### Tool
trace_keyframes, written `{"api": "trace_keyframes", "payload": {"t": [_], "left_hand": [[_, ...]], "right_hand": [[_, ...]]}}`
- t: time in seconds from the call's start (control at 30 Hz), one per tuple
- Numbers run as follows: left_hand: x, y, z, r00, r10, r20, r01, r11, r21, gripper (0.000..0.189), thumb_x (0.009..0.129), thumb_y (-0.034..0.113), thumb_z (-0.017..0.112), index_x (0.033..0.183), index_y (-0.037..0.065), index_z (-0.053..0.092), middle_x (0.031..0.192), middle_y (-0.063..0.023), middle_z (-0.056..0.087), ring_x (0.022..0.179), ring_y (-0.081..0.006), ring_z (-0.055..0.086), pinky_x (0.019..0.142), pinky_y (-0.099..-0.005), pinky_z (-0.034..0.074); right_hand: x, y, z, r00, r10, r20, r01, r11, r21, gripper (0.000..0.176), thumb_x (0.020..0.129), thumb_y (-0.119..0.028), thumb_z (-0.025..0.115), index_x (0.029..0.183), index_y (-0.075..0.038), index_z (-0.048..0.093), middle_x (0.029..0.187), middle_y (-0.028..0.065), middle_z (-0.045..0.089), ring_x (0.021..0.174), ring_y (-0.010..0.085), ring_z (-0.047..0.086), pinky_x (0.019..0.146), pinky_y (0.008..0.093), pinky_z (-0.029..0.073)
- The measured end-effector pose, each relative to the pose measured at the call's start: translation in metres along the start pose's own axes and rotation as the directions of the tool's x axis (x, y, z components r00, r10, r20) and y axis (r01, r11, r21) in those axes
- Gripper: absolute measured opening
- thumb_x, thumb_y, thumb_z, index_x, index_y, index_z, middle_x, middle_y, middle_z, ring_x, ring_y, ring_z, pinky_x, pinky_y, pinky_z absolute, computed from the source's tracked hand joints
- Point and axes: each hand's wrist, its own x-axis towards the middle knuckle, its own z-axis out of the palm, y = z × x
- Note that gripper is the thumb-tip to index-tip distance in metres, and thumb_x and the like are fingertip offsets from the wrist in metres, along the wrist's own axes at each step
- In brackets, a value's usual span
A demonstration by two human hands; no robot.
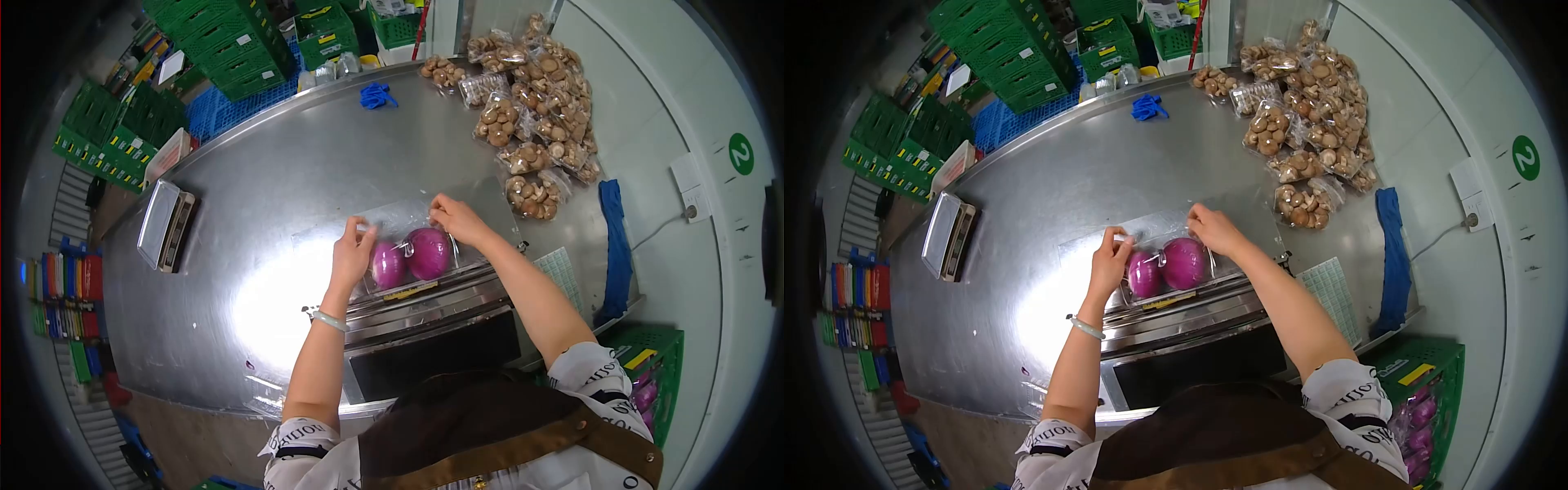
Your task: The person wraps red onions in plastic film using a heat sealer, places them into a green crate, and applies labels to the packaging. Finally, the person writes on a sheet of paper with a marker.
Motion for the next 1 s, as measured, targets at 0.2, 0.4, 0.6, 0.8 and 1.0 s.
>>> {"api": "trace_keyframes", "payload": {"t": [0.2,0.4,0.6,0.8,1.0], "left_hand": [[-0.012,0.008,-0.03,0.88,-0.195,0.432,0.303,0.933,-0.197,0.056,0.089,0.04,0.063,0.127,-0.001,0.054,0.1,-0.0147,0.067,0.089,-0.0186,0.062,0.079,-0.0327,0.048],[-0.044,-0.005,-0.016,0.93,-0.185,0.317,0.286,0.906,-0.311,0.055,0.093,0.054,0.051,0.081,0.003,0.065,0.067,-0.0024,0.057,0.059,-0.0093,0.048,0.052,-0.0238,0.036],[-0.133,0.035,-0.044,0.76,-0.348,0.549,0.536,0.813,-0.226,0.06,0.093,0.06,0.044,0.069,0.007,0.059,0.059,0.0026,0.045,0.052,-0.0067,0.036,0.045,-0.0245,0.025],[-0.202,0.0,0.01,0.851,-0.325,0.412,0.409,0.902,-0.135,0.054,0.097,0.046,0.049,0.089,-0.004,0.065,0.075,-0.0059,0.061,0.074,-0.011,0.051,0.068,-0.0295,0.044],[-0.213,-0.046,0.042,0.971,-0.207,0.122,0.151,0.921,0.359,0.054,0.09,0.046,0.056,0.079,-0.006,0.064,0.071,-0.0248,0.061,0.067,-0.0399,0.06,0.064,-0.0454,0.045]], "right_hand": [[-0.017,-0.008,-0.015,0.963,-0.021,0.268,0.046,0.995,-0.087,0.048,0.092,-0.046,0.053,0.107,-0.002,0.064,0.085,0.0158,0.066,0.077,0.0293,0.062,0.075,0.0376,0.048],[-0.071,-0.02,-0.005,0.991,-0.038,0.127,0.013,0.981,0.194,0.058,0.094,-0.053,0.047,0.094,0.002,0.067,0.079,0.0138,0.065,0.076,0.0232,0.061,0.076,0.0347,0.047],[-0.167,-0.062,-0.018,0.938,0.108,0.33,-0.176,0.967,0.185,0.063,0.096,-0.055,0.041,0.092,0.003,0.066,0.081,0.0155,0.066,0.079,0.0226,0.062,0.078,0.0361,0.047],[-0.23,-0.024,0.015,0.877,0.288,0.385,-0.371,0.914,0.162,0.057,0.096,-0.052,0.046,0.102,0.001,0.065,0.062,0.0077,0.058,0.052,0.014,0.055,0.052,0.0301,0.046],[-0.245,0.051,0.053,0.902,0.394,0.177,-0.431,0.799,0.419,0.039,0.093,-0.039,0.059,0.098,-0.001,0.061,0.057,-0.0014,0.045,0.043,0.0063,0.039,0.039,0.0245,0.029]]}}
